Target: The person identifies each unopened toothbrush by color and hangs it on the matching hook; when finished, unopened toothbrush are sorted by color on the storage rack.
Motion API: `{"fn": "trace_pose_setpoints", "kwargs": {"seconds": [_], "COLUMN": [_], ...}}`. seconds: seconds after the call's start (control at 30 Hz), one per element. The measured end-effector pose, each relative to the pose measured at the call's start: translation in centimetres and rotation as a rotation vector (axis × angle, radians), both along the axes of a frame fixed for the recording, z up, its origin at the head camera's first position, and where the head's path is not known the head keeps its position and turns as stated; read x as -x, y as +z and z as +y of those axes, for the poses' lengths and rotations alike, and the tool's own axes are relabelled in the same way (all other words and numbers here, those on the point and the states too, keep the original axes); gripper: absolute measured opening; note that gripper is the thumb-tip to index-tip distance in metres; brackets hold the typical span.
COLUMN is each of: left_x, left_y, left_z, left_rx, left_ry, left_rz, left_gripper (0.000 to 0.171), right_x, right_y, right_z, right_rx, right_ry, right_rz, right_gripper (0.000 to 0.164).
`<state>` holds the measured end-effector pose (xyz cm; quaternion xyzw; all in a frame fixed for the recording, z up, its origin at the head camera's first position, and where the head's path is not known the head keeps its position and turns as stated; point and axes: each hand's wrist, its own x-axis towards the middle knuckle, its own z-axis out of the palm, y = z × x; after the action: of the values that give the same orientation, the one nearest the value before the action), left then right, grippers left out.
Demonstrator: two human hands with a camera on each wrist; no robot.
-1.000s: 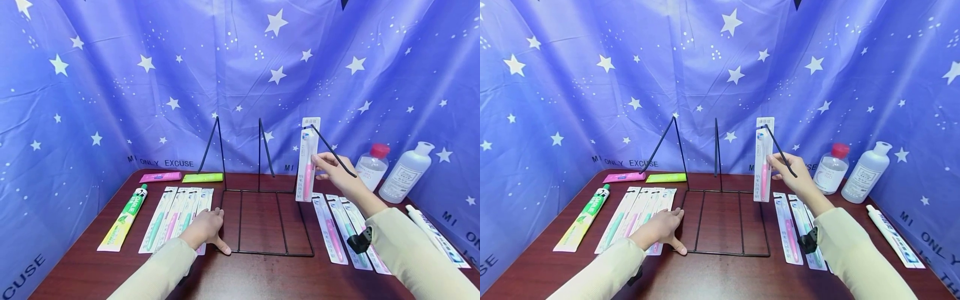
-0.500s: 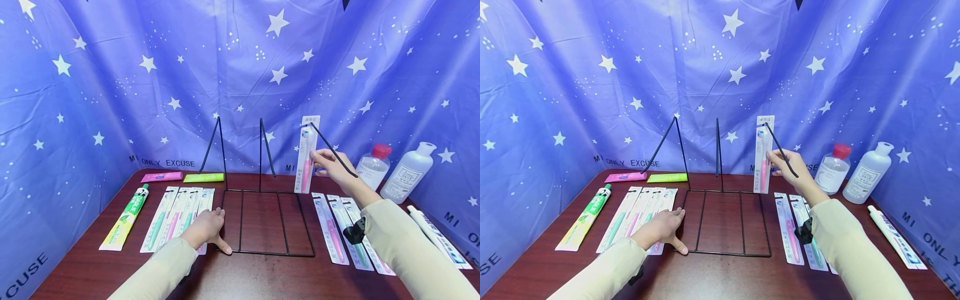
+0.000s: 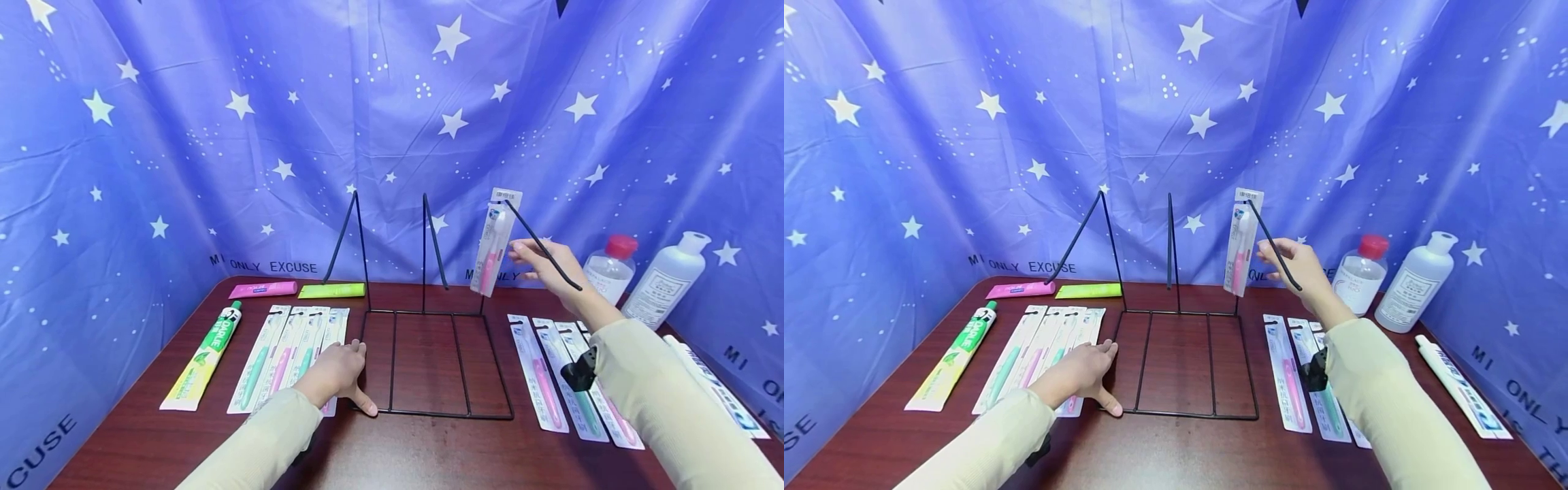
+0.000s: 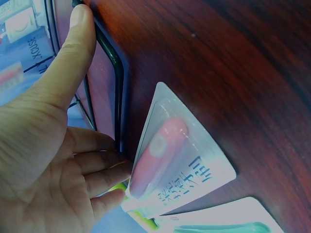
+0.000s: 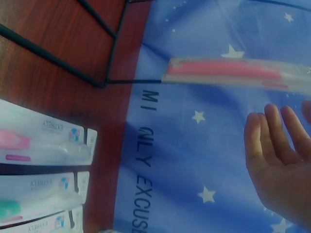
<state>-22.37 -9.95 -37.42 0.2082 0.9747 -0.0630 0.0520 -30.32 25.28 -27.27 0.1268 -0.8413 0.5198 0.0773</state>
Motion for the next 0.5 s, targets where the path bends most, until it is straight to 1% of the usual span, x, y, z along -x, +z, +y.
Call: {"fn": "trace_pose_setpoints", "kwargs": {"seconds": [0.03,0.07,0.1,0.2,0.27,0.3,0.33,0.4,0.5], "left_x": [0.0,0.0,0.0,0.0,0.0,-0.1,-0.1,-0.1,-0.1], "left_y": [0.0,0.0,0.0,0.1,0.1,0.1,0.1,0.1,0.1], "left_z": [0.0,0.0,0.0,-0.1,-0.1,-0.1,-0.2,-0.2,-0.3], "left_rx": [0.001,0.0,-0.001,-0.007,-0.011,-0.015,-0.019,-0.024,-0.027], "left_ry": [0.002,0.005,0.008,0.013,0.015,0.017,0.018,0.016,0.013], "left_rz": [-0.003,-0.009,-0.012,-0.015,-0.016,-0.017,-0.019,-0.02,-0.014], "left_gripper": [0.119,0.119,0.119,0.119,0.119,0.119,0.119,0.119,0.119], "right_x": [0.1,0.9,2.7,2.6,1.9,0.8,-1.4,-2.3,-3.3], "right_y": [0.0,-0.4,-1.7,-1.4,-1.0,-0.4,1.1,1.1,0.4], "right_z": [0.3,1.2,2.9,4.6,5.6,5.7,5.1,6.2,8.5], "right_rx": [0.011,0.059,0.125,0.146,0.118,0.059,-0.007,-0.017,0.004], "right_ry": [-0.008,0.009,0.056,0.043,0.015,-0.015,-0.069,-0.07,-0.013], "right_rz": [0.005,0.006,0.003,-0.005,-0.007,-0.005,-0.004,-0.017,-0.058], "right_gripper": [0.053,0.049,0.045,0.042,0.043,0.046,0.047,0.036,0.017]}}
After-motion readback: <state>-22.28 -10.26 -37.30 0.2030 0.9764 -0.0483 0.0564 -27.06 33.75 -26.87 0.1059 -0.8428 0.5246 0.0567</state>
